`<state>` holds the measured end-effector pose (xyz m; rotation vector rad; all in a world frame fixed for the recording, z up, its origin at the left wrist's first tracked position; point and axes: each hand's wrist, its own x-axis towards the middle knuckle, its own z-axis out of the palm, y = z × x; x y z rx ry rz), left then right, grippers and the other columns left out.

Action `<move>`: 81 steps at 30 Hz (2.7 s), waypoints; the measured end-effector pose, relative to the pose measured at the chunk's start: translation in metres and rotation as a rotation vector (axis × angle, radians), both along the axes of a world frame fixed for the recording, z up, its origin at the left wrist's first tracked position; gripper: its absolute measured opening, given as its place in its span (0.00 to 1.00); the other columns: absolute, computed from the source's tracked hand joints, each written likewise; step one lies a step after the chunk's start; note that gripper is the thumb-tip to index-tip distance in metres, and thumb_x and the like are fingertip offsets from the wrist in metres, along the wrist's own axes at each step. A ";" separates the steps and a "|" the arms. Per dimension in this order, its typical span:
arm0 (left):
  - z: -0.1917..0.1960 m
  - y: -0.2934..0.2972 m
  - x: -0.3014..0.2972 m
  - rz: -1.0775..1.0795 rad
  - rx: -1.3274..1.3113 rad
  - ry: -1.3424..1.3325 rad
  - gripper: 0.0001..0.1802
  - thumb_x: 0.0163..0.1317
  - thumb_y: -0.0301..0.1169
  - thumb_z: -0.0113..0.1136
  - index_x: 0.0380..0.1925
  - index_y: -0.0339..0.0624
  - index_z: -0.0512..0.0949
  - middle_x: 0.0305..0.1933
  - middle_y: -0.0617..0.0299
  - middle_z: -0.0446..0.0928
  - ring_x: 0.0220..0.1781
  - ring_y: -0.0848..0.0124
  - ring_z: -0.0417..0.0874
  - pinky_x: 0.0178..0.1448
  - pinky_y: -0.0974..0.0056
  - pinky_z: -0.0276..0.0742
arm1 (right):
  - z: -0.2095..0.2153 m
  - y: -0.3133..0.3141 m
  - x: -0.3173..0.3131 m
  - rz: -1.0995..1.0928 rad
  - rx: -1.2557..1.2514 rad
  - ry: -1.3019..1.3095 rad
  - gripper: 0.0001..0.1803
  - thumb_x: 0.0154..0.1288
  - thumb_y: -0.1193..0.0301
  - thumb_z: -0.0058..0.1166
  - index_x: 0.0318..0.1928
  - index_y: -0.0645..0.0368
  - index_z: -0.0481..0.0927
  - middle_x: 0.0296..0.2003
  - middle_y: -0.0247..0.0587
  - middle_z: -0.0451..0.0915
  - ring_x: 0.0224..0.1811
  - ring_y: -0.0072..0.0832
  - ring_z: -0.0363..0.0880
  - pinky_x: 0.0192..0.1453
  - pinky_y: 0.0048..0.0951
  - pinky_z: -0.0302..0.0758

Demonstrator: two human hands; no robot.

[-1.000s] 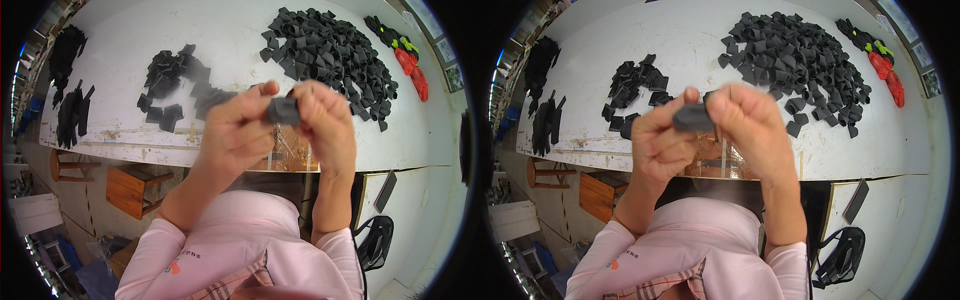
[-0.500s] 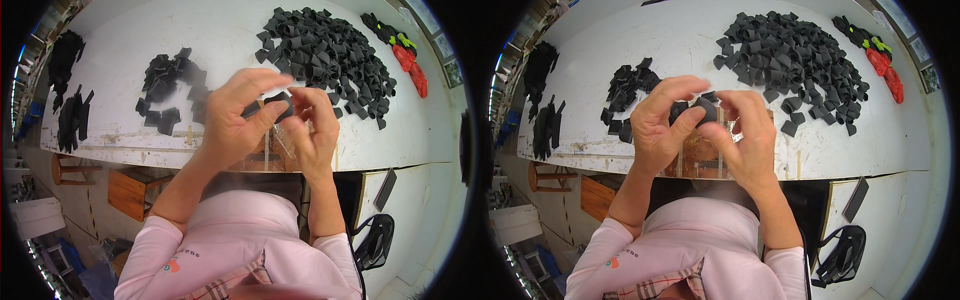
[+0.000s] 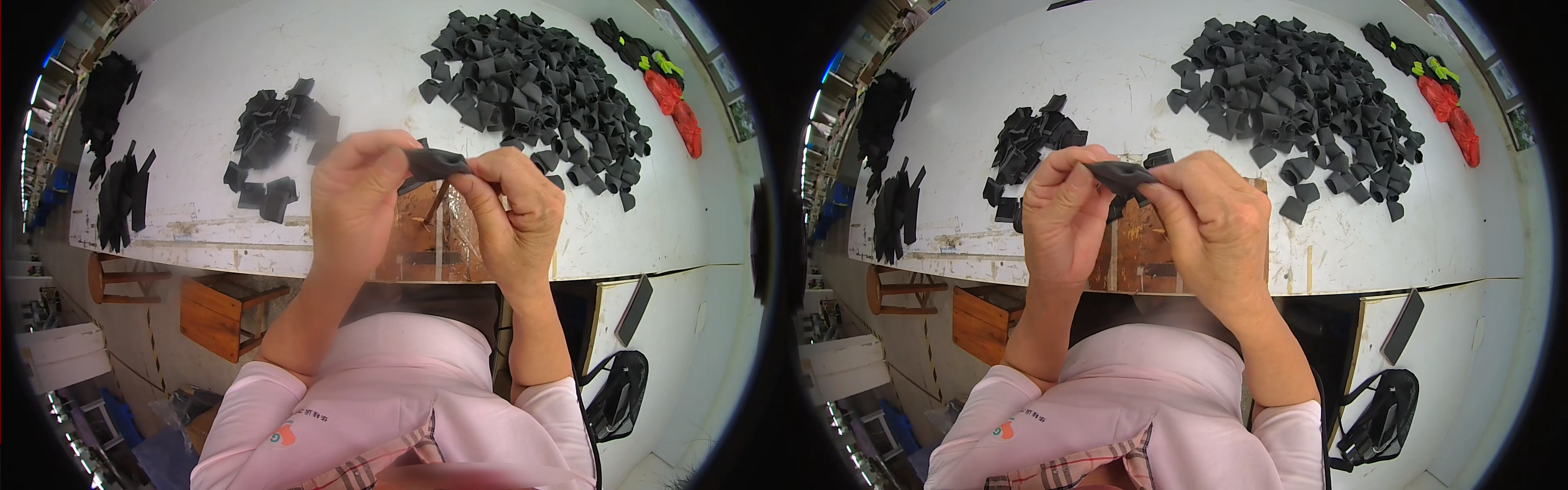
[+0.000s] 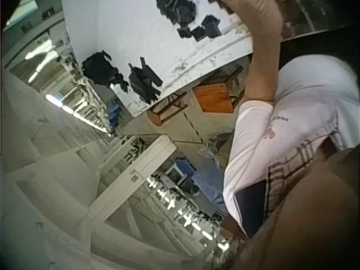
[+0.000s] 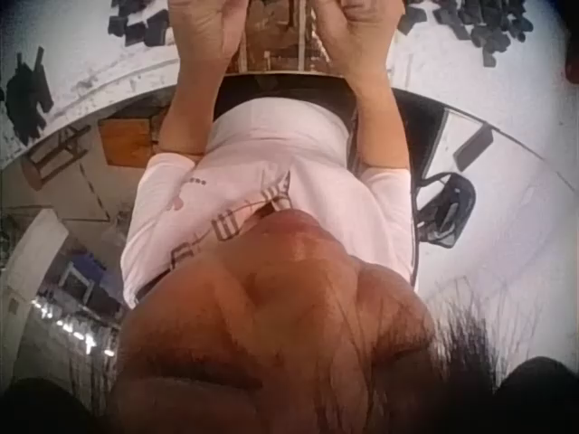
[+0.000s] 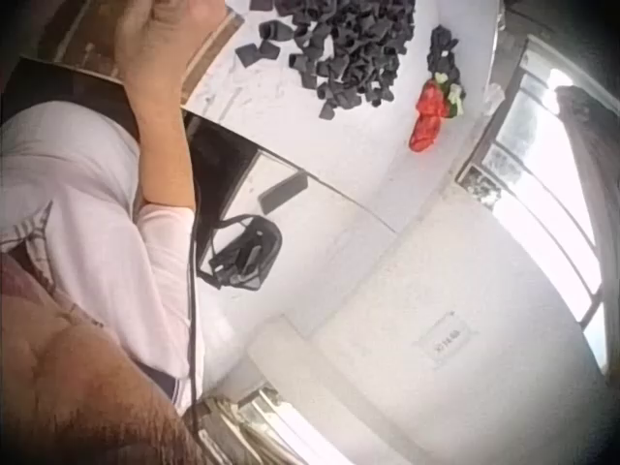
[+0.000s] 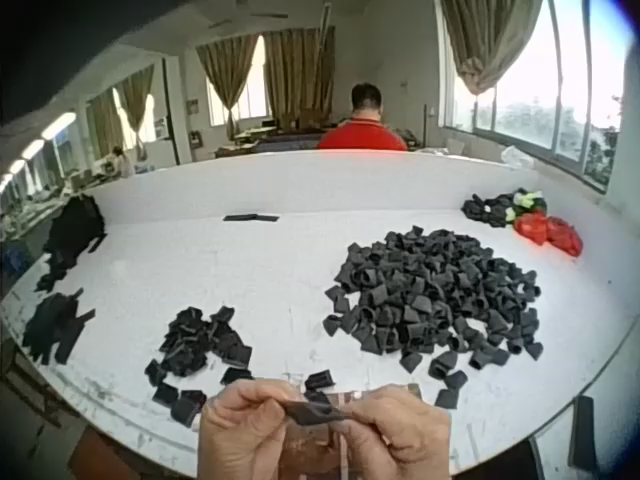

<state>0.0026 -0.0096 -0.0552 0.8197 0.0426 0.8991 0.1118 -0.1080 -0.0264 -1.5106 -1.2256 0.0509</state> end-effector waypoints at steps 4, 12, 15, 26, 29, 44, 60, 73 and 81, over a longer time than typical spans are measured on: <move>0.006 -0.004 0.001 0.120 0.171 0.206 0.08 0.57 0.23 0.53 0.37 0.34 0.73 0.35 0.62 0.74 0.36 0.77 0.74 0.42 0.73 0.69 | -0.010 0.003 0.000 -0.039 0.060 -0.017 0.03 0.49 0.81 0.55 0.26 0.63 0.76 0.19 0.38 0.72 0.19 0.26 0.70 0.21 0.23 0.65; 0.028 0.008 0.010 0.315 0.717 0.387 0.05 0.47 0.21 0.60 0.27 0.36 0.78 0.27 0.60 0.76 0.28 0.74 0.75 0.32 0.73 0.70 | 0.003 0.002 0.006 0.082 -0.065 0.180 0.02 0.51 0.78 0.55 0.26 0.64 0.77 0.18 0.36 0.72 0.17 0.19 0.69 0.20 0.19 0.63; 0.036 0.009 0.012 0.475 0.979 0.421 0.05 0.47 0.21 0.60 0.27 0.36 0.78 0.27 0.61 0.76 0.26 0.75 0.75 0.30 0.73 0.69 | 0.005 0.003 0.013 0.183 -0.055 0.388 0.02 0.52 0.77 0.55 0.27 0.65 0.77 0.18 0.34 0.73 0.18 0.15 0.68 0.20 0.18 0.63; 0.002 0.012 0.012 0.188 0.456 0.115 0.05 0.54 0.21 0.57 0.31 0.32 0.76 0.29 0.60 0.75 0.27 0.78 0.73 0.28 0.75 0.68 | 0.011 0.007 0.011 0.110 -0.107 -0.117 0.03 0.46 0.79 0.56 0.25 0.62 0.76 0.17 0.38 0.70 0.15 0.27 0.69 0.18 0.23 0.64; 0.003 0.012 0.015 0.098 0.388 0.083 0.05 0.54 0.22 0.56 0.32 0.32 0.76 0.29 0.59 0.75 0.29 0.77 0.73 0.32 0.75 0.70 | 0.005 0.007 0.012 0.088 -0.068 -0.110 0.04 0.45 0.80 0.56 0.25 0.62 0.76 0.17 0.38 0.70 0.17 0.28 0.69 0.19 0.25 0.63; 0.014 0.002 0.019 0.258 0.448 0.162 0.03 0.55 0.20 0.54 0.30 0.32 0.75 0.27 0.63 0.76 0.28 0.81 0.74 0.31 0.77 0.69 | 0.014 0.007 0.014 0.098 -0.024 -0.108 0.03 0.47 0.79 0.55 0.23 0.62 0.74 0.15 0.38 0.68 0.16 0.32 0.67 0.20 0.27 0.63; -0.040 0.020 0.030 0.456 0.668 0.633 0.06 0.51 0.24 0.56 0.31 0.35 0.76 0.30 0.56 0.74 0.28 0.71 0.74 0.33 0.70 0.71 | 0.019 0.005 0.028 0.168 -0.191 0.151 0.06 0.52 0.73 0.56 0.23 0.61 0.76 0.16 0.32 0.72 0.18 0.17 0.66 0.20 0.19 0.60; -0.052 0.036 0.013 0.147 0.109 0.693 0.05 0.51 0.24 0.57 0.29 0.34 0.76 0.29 0.56 0.76 0.25 0.70 0.77 0.29 0.70 0.72 | -0.055 -0.039 -0.012 0.038 -0.395 0.579 0.12 0.58 0.68 0.52 0.33 0.67 0.77 0.20 0.31 0.74 0.22 0.15 0.68 0.26 0.17 0.66; -0.038 -0.037 -0.044 -0.148 -0.255 0.533 0.09 0.52 0.18 0.54 0.36 0.33 0.72 0.32 0.58 0.76 0.32 0.74 0.79 0.38 0.74 0.76 | -0.066 -0.021 -0.034 0.338 -0.170 1.397 0.11 0.59 0.71 0.52 0.40 0.64 0.75 0.29 0.36 0.77 0.29 0.17 0.74 0.36 0.21 0.74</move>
